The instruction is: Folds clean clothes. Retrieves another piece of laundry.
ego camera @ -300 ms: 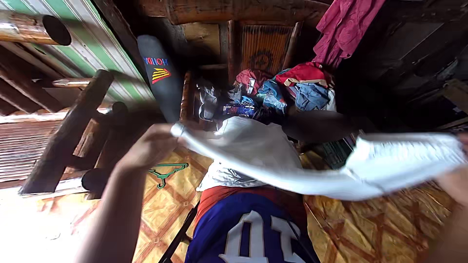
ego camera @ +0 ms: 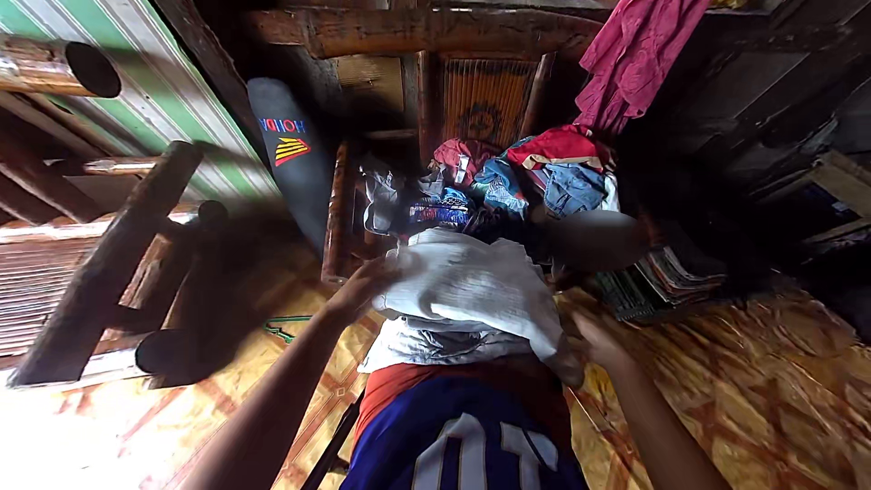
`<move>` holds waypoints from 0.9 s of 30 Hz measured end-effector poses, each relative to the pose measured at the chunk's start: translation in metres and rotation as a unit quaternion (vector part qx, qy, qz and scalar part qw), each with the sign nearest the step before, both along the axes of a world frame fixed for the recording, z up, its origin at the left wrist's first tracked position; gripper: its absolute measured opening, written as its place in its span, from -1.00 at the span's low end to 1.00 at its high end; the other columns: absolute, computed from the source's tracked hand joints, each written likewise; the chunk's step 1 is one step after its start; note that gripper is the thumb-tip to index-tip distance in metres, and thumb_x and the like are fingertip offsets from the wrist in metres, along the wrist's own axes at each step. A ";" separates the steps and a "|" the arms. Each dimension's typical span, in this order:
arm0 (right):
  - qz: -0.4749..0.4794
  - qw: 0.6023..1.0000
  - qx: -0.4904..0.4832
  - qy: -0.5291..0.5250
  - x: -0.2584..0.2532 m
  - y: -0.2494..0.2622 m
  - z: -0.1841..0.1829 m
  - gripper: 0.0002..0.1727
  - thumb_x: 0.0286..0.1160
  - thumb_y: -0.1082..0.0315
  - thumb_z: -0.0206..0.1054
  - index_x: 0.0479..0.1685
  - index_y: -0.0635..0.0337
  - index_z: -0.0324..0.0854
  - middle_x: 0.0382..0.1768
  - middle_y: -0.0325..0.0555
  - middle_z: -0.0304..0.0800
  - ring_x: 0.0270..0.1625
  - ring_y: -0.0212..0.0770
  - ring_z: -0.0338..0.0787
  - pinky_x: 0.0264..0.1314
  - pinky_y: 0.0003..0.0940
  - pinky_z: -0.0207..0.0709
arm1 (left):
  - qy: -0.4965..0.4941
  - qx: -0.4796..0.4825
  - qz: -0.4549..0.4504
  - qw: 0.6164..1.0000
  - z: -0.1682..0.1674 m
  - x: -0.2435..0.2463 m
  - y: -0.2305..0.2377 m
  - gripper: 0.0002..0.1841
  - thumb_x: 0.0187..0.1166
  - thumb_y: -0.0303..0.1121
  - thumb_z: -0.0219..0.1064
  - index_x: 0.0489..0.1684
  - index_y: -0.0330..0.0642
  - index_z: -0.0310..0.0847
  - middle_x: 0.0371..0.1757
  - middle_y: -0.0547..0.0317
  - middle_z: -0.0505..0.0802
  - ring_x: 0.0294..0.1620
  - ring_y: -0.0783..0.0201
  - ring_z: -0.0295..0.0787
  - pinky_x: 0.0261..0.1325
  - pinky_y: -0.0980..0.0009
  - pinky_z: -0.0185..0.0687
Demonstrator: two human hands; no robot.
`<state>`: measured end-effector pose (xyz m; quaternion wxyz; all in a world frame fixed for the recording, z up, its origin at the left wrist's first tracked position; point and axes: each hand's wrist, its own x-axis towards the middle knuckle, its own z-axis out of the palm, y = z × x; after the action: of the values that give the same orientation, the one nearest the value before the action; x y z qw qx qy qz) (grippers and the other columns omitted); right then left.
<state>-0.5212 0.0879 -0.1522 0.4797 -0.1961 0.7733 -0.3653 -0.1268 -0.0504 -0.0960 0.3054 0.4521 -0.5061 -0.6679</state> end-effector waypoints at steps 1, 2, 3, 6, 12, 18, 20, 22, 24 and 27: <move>0.006 1.000 0.026 -0.009 0.006 0.009 -0.014 -0.35 0.79 -0.07 0.12 0.69 0.15 0.30 0.51 0.23 0.49 0.48 0.17 0.52 0.39 0.27 0.42 | 0.015 0.001 -0.003 1.000 0.004 0.003 0.004 -0.69 0.72 -0.50 0.16 0.39 -0.25 0.45 -0.08 0.22 0.84 -0.11 0.43 0.83 0.06 0.42 0.79; 0.013 0.999 0.033 -0.009 0.011 0.018 -0.022 -0.31 0.78 -0.09 0.11 0.73 0.16 0.25 0.58 0.23 0.44 0.56 0.19 0.48 0.46 0.29 0.38 | 0.026 -0.006 -0.005 1.000 0.008 0.006 0.007 -0.68 0.71 -0.52 0.16 0.39 -0.24 0.47 -0.08 0.22 0.85 -0.11 0.41 0.83 0.07 0.40 0.79; 0.021 0.999 0.028 -0.002 0.014 0.024 -0.027 -0.30 0.79 -0.07 0.11 0.73 0.23 0.22 0.61 0.27 0.40 0.60 0.20 0.44 0.53 0.28 0.33 | 0.038 -0.023 -0.013 0.999 0.013 0.009 0.008 -0.66 0.69 -0.53 0.15 0.40 -0.22 0.48 -0.06 0.22 0.86 -0.09 0.40 0.83 0.08 0.38 0.79; 0.044 0.999 0.004 0.027 0.018 0.036 -0.041 -0.37 0.81 0.04 0.12 0.61 0.39 0.32 0.47 0.34 0.52 0.44 0.12 0.56 0.49 0.11 0.41 | 0.082 -0.081 -0.065 0.991 0.034 0.019 0.010 -0.61 0.65 -0.54 0.07 0.40 -0.06 0.46 0.02 0.27 0.87 -0.07 0.41 0.85 0.06 0.39 0.82; -0.087 0.995 -0.028 -0.050 -0.001 0.041 -0.034 -0.63 0.74 0.31 0.22 0.37 0.33 0.53 0.11 0.07 0.72 0.03 -0.21 0.72 0.09 -0.22 0.62 | 0.153 -0.136 -0.106 0.973 0.051 0.028 0.009 -0.66 0.62 -0.50 0.12 0.18 0.05 0.72 -0.05 0.32 0.92 -0.09 0.48 0.87 0.06 0.49 0.81; -0.145 0.934 -0.281 -0.169 -0.022 0.066 -0.002 -0.74 0.86 0.34 -0.12 0.14 0.14 0.50 -0.14 -0.24 0.83 -0.05 -0.36 0.85 0.05 -0.34 0.78 | 0.188 -0.148 -0.046 0.970 0.049 0.033 0.005 -0.69 0.65 -0.38 0.09 0.13 0.15 0.74 -0.04 0.38 0.91 -0.06 0.51 0.85 0.08 0.47 0.80; -0.103 0.927 -0.308 -0.188 -0.020 0.088 0.019 -0.66 0.80 0.37 -0.17 0.10 0.06 0.57 -0.09 -0.26 0.89 0.00 -0.36 0.88 0.11 -0.31 0.80 | 0.178 -0.138 -0.025 0.974 0.051 0.039 0.006 -0.70 0.69 -0.33 0.08 0.11 0.19 0.75 -0.05 0.41 0.90 -0.07 0.53 0.84 0.06 0.49 0.79; -0.066 0.940 -0.277 -0.187 -0.015 0.107 0.025 -0.66 0.74 0.35 -0.12 0.14 0.03 0.60 -0.09 -0.28 0.91 -0.03 -0.35 0.90 0.06 -0.31 0.82 | 0.131 -0.107 0.013 0.986 0.054 0.042 0.005 -0.71 0.79 -0.37 -0.01 0.13 0.06 0.67 -0.09 0.36 0.88 -0.11 0.51 0.84 0.03 0.51 0.79; -0.063 0.967 -0.193 -0.156 -0.005 0.120 0.015 -0.71 0.81 0.30 -0.06 0.26 0.12 0.50 -0.06 -0.21 0.85 -0.06 -0.30 0.88 -0.01 -0.29 0.81 | 0.028 -0.084 0.057 0.994 0.052 0.040 0.004 -0.78 0.82 -0.42 0.01 0.10 -0.07 0.60 -0.20 0.34 0.85 -0.24 0.53 0.82 -0.11 0.55 0.78; -0.097 0.984 -0.018 -0.145 0.015 0.118 -0.010 -0.41 0.85 -0.02 0.00 0.69 0.12 0.22 0.36 0.06 0.61 0.27 -0.03 0.71 0.24 -0.02 0.62 | -0.109 -0.112 0.049 0.987 0.041 0.038 0.004 -0.78 0.77 -0.41 0.16 0.25 -0.22 0.55 -0.18 0.28 0.82 -0.24 0.53 0.77 -0.12 0.52 0.73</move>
<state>-0.5058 0.2056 -0.1621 0.5455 -0.0735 0.7040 -0.4488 -0.0893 -0.0466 -0.0550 0.3294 0.5091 -0.5852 -0.5384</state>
